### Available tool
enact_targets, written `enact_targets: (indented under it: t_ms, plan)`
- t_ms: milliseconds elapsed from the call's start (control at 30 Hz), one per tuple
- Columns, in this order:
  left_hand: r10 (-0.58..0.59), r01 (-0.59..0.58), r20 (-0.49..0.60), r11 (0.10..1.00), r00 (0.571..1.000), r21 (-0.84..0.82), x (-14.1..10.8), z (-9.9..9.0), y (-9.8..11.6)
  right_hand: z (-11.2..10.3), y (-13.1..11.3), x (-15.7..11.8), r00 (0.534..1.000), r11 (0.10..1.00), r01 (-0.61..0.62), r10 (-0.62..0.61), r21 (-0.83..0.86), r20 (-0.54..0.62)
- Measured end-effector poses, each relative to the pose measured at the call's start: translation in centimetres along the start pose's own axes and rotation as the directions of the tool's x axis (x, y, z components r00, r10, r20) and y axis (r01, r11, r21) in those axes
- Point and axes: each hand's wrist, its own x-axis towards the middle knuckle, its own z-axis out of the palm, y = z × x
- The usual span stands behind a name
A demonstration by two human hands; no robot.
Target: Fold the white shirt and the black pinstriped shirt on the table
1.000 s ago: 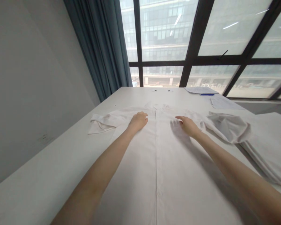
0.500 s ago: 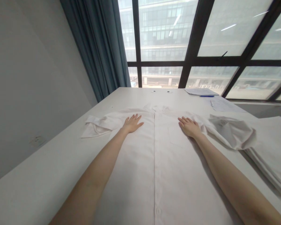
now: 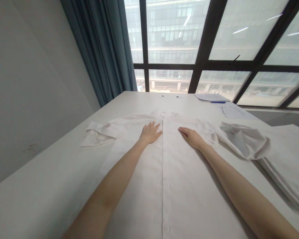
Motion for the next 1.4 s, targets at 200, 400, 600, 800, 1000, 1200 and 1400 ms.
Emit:
enact_targets:
  t_ms: [200,400,600,800,1000,1200,1400]
  plan:
    - [0.117,-0.118,-0.015,0.992,0.993,-0.042,-0.9,0.0,0.1,1.0,1.2,0.4,0.992,0.998,-0.060,0.063,-0.029,0.107]
    - [0.175,-0.171,0.053,0.983,0.983,-0.063,-0.8,-0.1,0.0,-0.3,4.0,1.3,0.962,0.967,-0.234,0.246,-0.103,0.115]
    - [0.172,-0.169,0.050,0.983,0.984,-0.071,-0.9,-0.1,0.2,-0.2,0.8,3.3,0.988,0.982,-0.141,0.148,-0.122,0.049]
    - [0.171,-0.168,0.073,0.985,0.983,-0.047,-1.5,-0.4,0.5,1.7,-1.6,4.8,0.992,0.998,-0.023,0.029,-0.053,0.122]
    - [0.165,-0.158,0.115,0.985,0.980,-0.067,-1.8,-0.7,0.6,0.9,4.2,5.0,0.956,0.957,-0.276,0.283,-0.085,0.083]
    - [0.165,-0.159,0.126,0.985,0.978,-0.062,-1.8,-0.8,0.7,0.3,4.4,6.7,0.920,0.921,-0.386,0.380,-0.048,-0.092]
    - [0.165,-0.158,0.090,0.984,0.982,-0.079,-1.9,-0.7,0.7,1.1,1.6,10.7,0.901,0.911,-0.405,0.412,0.075,-0.137]
